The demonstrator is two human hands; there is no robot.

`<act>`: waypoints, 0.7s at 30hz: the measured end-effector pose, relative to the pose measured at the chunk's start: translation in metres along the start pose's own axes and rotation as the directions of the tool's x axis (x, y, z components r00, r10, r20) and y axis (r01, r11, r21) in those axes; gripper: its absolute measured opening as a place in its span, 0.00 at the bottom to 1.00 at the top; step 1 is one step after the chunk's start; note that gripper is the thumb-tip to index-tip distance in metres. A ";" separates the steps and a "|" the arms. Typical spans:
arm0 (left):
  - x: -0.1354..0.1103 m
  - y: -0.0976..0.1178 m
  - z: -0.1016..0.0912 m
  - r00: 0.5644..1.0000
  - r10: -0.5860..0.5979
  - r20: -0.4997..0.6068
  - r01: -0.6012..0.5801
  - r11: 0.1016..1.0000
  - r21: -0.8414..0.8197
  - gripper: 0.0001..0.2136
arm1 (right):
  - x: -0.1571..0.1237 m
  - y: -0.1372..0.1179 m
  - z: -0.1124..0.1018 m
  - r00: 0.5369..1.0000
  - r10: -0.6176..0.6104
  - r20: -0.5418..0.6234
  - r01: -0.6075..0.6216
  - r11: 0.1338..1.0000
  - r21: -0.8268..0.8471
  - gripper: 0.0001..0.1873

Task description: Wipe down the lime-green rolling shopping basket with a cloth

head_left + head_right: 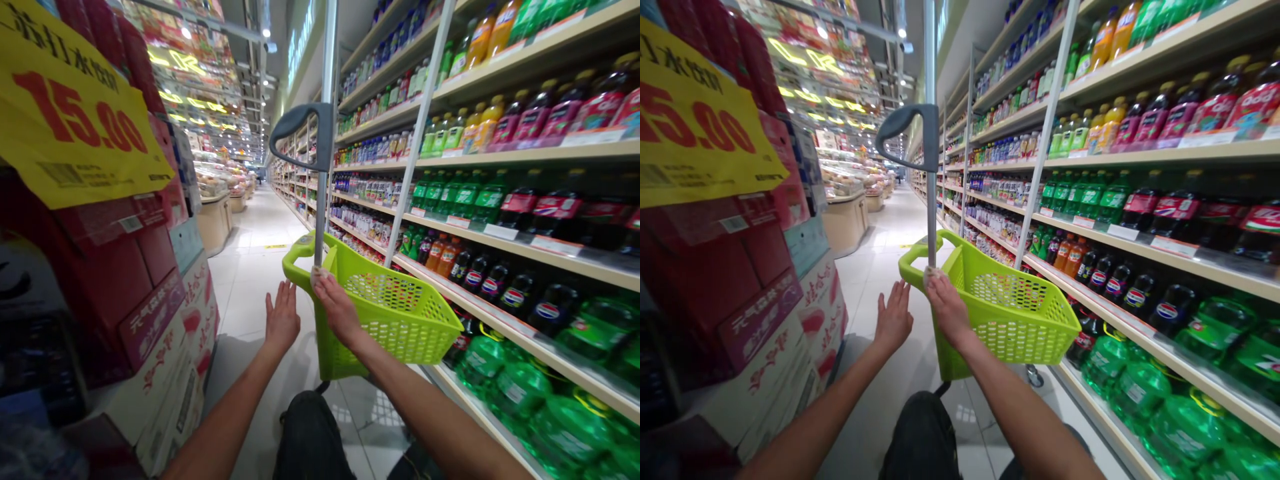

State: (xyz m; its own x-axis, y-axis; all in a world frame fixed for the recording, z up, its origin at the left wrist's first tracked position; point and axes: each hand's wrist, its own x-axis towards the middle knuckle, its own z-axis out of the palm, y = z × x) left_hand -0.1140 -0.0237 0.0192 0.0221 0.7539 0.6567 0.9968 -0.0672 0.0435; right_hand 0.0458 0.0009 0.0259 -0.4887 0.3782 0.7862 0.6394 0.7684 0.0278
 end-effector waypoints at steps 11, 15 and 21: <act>0.040 -0.020 -0.021 0.995 -0.088 0.038 0.092 0.991 -0.101 0.30 | 0.060 -0.021 -0.007 0.999 0.007 0.037 -0.009 0.999 0.031 0.23; 0.031 -0.023 -0.012 0.993 -0.080 0.090 0.094 0.982 -0.162 0.30 | 0.102 -0.031 0.008 0.986 0.131 0.105 -0.134 0.991 0.015 0.22; 0.031 -0.029 -0.017 0.992 -0.115 0.050 0.120 0.987 -0.107 0.30 | 0.057 -0.029 0.006 0.985 0.098 0.139 -0.109 0.991 0.078 0.24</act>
State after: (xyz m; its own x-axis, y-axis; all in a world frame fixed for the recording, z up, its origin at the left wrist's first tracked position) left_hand -0.1438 -0.0095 0.0505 -0.0889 0.7883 0.6088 0.9782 -0.0461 0.2025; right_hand -0.0045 0.0031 0.0667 -0.5019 0.5197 0.6914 0.6405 0.7605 -0.1067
